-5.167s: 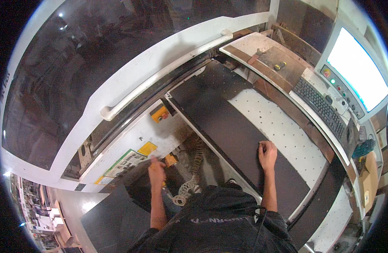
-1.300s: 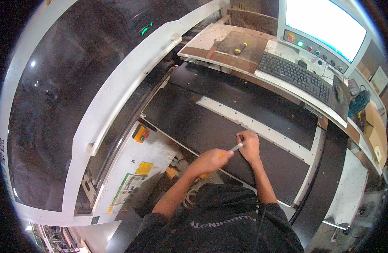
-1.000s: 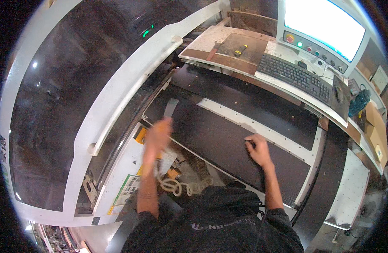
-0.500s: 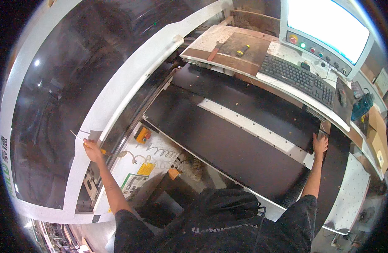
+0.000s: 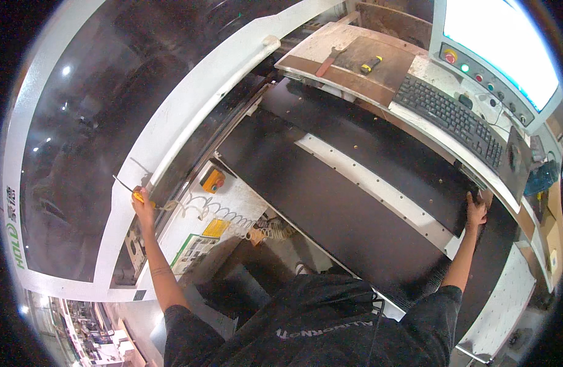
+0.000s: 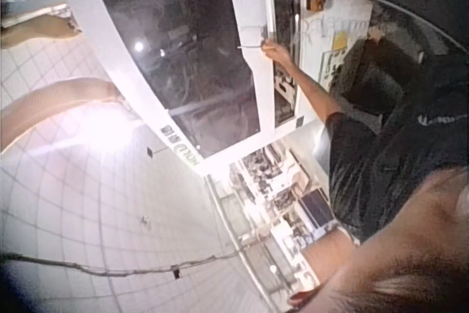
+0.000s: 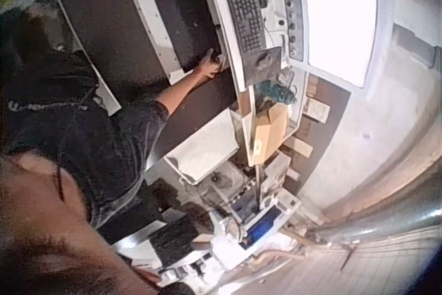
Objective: The person operates a CNC machine by placing dark rectangular panels onto the machine bed, securing them with a yellow clamp, and removing them after processing. The person repeats this cycle multiple times, stacking the finished panels on the floor.
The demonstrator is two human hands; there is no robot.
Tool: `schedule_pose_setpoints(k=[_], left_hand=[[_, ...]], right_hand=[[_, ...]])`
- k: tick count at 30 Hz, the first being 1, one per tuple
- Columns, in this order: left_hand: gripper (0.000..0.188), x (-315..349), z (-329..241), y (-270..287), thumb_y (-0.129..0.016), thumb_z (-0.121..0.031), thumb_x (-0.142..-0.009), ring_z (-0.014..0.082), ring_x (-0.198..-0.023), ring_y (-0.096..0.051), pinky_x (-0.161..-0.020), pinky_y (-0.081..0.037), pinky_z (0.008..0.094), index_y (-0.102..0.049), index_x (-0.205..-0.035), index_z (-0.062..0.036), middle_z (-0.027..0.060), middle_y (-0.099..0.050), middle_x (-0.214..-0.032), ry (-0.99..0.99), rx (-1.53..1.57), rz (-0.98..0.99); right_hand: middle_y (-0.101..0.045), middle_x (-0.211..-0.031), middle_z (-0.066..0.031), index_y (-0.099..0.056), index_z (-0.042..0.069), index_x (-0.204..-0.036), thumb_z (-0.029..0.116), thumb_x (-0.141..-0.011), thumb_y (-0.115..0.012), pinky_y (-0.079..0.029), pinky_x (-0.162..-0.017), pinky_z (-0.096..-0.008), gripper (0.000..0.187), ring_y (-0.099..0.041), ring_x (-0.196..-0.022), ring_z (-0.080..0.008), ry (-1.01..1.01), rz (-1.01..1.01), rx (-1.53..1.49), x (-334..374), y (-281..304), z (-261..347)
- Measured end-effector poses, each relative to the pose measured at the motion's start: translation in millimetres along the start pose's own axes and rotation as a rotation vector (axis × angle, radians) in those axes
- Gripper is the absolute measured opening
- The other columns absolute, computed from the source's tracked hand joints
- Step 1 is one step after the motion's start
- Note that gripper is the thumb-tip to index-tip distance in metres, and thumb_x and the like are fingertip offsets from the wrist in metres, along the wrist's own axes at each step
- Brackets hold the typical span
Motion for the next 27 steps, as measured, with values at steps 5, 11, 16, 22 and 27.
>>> schedule_pose_setpoints(k=[5, 11, 16, 22, 27], left_hand=[[0.076, 6, 3, 5, -0.063, -0.051, -0.098, 0.0351, -0.138, -0.041, -0.116, -0.031, 0.0436, -0.039, -0.152, -0.0039, 0.0209, -0.045, -0.147, 0.057, -0.046, 0.05], [0.086, 23, -9, -2, -0.068, -0.048, -0.096, 0.0314, -0.143, -0.036, -0.121, -0.024, 0.0422, -0.026, -0.159, -0.006, 0.0188, -0.035, -0.157, 0.046, -0.081, 0.068], [0.091, 32, -26, 1, -0.071, -0.042, -0.095, 0.031, -0.142, -0.038, -0.119, -0.028, 0.0409, -0.021, -0.161, -0.005, 0.02, -0.034, -0.157, 0.079, -0.152, 0.072], [0.079, 82, -32, -39, -0.075, -0.034, -0.092, 0.042, -0.13, -0.047, -0.113, -0.035, 0.0468, -0.038, -0.15, 0.0051, 0.0288, -0.046, -0.145, -0.14, -0.313, -0.176], [0.047, 259, -165, -175, -0.068, -0.032, -0.098, 0.032, -0.124, -0.058, -0.107, -0.044, 0.0423, -0.06, -0.131, -0.0001, 0.0197, -0.062, -0.13, 0.024, 0.489, 0.42]], right_hand=[[-0.065, -0.136, -0.015, -0.07, 0.003, -0.126, 0.043, -0.085, -0.079, -0.036, -0.109, -0.0392, 0.059, -0.058, -0.126, -0.0318, 0.033, -0.034, -0.333, -10, -11, -10], [-0.064, -0.125, -0.0062, -0.058, 0.0, -0.135, 0.017, -0.086, -0.078, -0.038, -0.104, -0.0336, 0.056, -0.058, -0.117, -0.0231, -0.01, 0.206, -1.077, -9, -7, -10], [-0.063, -0.114, -0.0109, -0.059, -0.007, -0.122, 0.008, -0.087, -0.073, -0.043, -0.1, -0.0351, 0.041, -0.06, -0.107, -0.0236, 0.063, 0.414, -1.267, 70, 40, 32], [-0.058, -0.136, -0.0185, -0.041, -0.007, -0.149, -0.001, -0.085, -0.072, -0.043, -0.106, -0.0383, 0.071, -0.059, -0.118, -0.0277, 0.097, 0.319, -1.316, 163, 103, 67], [-0.059, -0.136, -0.0136, -0.053, 0.005, -0.146, 0.002, -0.089, -0.067, -0.039, -0.11, -0.0361, 0.058, -0.056, -0.122, -0.0255, 0.293, 0.062, -1.144, 254, 219, 67]])
Point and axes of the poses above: each hand's wrist, its own x-axis away from the middle knuckle, its own y-axis out of the back of the hand, z = x × y, the point moved 5 cm from there along -x, towards the middle knuckle
